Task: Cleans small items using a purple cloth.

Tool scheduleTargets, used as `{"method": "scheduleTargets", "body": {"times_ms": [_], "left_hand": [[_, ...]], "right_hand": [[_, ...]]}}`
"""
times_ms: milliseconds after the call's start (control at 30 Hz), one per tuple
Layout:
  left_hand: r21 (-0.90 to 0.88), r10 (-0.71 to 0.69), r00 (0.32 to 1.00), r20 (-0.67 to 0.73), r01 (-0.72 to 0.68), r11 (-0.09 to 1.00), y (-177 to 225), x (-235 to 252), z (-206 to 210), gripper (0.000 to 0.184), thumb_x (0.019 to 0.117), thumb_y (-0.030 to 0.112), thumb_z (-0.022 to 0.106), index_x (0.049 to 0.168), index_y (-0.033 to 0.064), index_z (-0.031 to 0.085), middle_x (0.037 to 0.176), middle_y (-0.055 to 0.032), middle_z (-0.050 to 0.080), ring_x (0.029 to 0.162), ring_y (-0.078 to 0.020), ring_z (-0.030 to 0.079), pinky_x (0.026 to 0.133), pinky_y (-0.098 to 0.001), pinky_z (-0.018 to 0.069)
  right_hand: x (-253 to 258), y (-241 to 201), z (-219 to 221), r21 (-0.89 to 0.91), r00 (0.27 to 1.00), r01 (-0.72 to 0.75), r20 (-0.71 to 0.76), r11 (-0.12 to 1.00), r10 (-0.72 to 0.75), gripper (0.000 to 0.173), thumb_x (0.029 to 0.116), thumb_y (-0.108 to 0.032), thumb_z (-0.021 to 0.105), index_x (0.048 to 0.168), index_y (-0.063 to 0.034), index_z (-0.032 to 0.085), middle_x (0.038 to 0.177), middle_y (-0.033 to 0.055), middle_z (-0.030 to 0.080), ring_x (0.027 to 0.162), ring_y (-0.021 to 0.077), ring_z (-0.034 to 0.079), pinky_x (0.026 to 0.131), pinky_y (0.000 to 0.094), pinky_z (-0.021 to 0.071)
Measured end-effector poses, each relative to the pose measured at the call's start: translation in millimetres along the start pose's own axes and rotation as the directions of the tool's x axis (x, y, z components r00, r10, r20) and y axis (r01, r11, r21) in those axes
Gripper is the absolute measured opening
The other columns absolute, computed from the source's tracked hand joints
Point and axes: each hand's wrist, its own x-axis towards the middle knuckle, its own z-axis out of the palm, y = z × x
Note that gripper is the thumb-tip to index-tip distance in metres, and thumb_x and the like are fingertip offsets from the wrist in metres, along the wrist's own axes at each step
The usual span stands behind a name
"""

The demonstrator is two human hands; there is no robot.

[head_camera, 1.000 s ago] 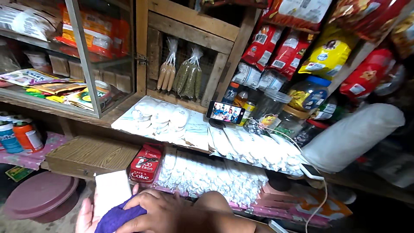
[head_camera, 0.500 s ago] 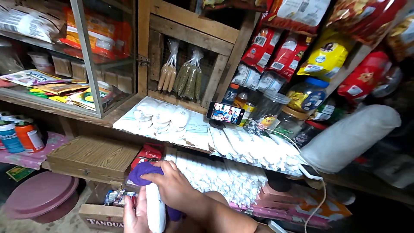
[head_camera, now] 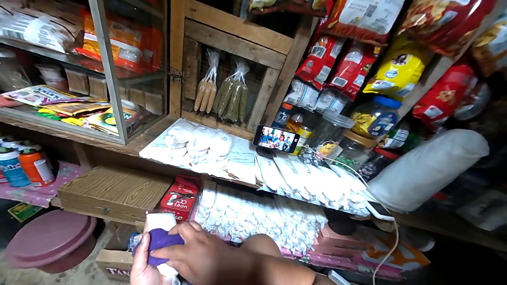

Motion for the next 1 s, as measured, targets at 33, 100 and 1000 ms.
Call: {"method": "scheduleTargets", "body": {"times_ms": [33, 100, 1000], "left_hand": [[-0.02, -0.002, 1.0, -0.028, 0.001, 1.0, 1.4, 0.3, -0.2, 0.037, 0.1084, 0.024, 0.024, 0.128, 0.0146, 0.054, 0.105, 0.003, 0.073, 0.096, -0.006, 0.07, 0.086, -0.0269, 0.0597], [-0.03, 0.01, 0.998, -0.065, -0.012, 0.999, 6.3, 1.5, -1.1, 0.036, 0.1057, 0.018, 0.024, 0.129, 0.0153, 0.051, 0.102, 0.0041, 0.073, 0.091, -0.0054, 0.071, 0.081, -0.0265, 0.0603], [-0.118, 0.121, 0.927, 0.354, -0.084, 0.989, 26.0, -18.1, -1.2, 0.029, 0.0905, 0.023, 0.063, 0.116, 0.0169, 0.074, 0.111, 0.0035, 0.076, 0.104, -0.0013, 0.069, 0.092, -0.0195, 0.0546]], "right_hand": [[0.0, -0.5, -1.6, 0.047, 1.0, 0.016, 0.013, 0.999, -0.017, 0.031, 0.0992, -0.016, 0.061, 0.128, -0.0133, 0.072, 0.128, 0.0242, 0.061, 0.122, 0.0418, 0.056, 0.102, 0.0509, 0.049], [0.6, 1.3, -7.4, 0.192, 0.999, 0.047, 0.001, 0.98, -0.048, 0.033, 0.098, -0.02, 0.065, 0.129, -0.0088, 0.071, 0.126, 0.0248, 0.062, 0.119, 0.0381, 0.058, 0.102, 0.0485, 0.0484], [20.5, -3.3, -16.4, 0.843, 0.946, -0.221, 0.062, 0.49, 0.319, 0.027, 0.1006, -0.009, 0.058, 0.121, 0.0084, 0.054, 0.104, 0.0059, 0.065, 0.094, 0.0024, 0.063, 0.088, 0.0225, 0.053]]}}
